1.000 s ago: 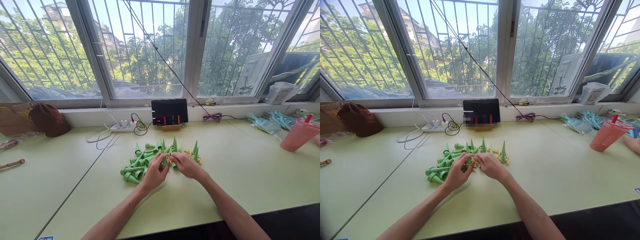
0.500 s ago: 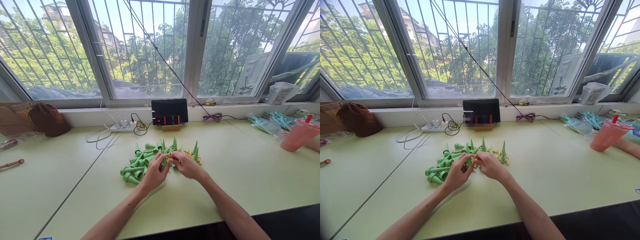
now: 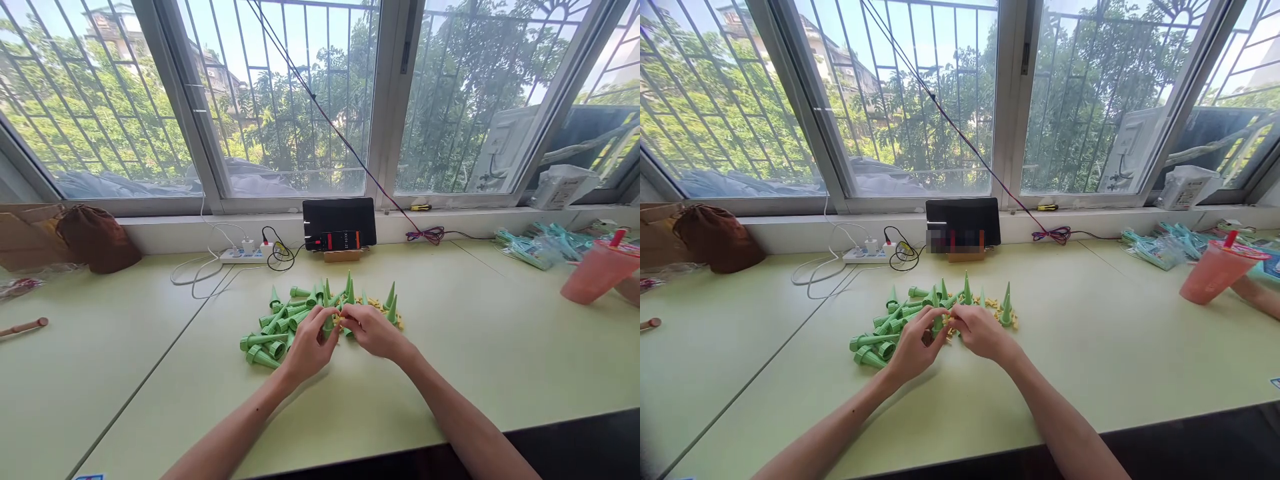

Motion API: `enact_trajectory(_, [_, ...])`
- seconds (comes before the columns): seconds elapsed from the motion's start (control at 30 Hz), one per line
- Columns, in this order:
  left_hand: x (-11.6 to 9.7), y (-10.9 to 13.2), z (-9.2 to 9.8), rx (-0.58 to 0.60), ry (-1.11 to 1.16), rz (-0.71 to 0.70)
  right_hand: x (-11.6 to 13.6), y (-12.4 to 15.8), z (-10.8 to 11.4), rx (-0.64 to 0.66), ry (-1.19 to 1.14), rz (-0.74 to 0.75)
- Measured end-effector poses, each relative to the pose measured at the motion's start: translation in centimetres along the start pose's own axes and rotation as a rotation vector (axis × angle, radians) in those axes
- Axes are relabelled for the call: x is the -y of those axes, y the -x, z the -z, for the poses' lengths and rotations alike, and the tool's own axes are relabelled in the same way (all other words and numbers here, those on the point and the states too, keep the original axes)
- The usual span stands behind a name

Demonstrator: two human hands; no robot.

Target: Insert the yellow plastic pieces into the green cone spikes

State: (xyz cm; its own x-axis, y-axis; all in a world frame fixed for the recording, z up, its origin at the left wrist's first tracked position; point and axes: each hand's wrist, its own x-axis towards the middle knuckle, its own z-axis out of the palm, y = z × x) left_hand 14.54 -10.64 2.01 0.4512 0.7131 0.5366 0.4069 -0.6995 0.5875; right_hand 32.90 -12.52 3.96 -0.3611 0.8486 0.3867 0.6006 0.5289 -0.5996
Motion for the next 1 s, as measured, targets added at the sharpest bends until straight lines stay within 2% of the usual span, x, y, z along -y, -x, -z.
enact_trajectory(1.0, [-0.02,0.02,-0.04,-0.002,-0.001,0.006,-0.14,0.06,-0.06,0.014,0.007,-0.004])
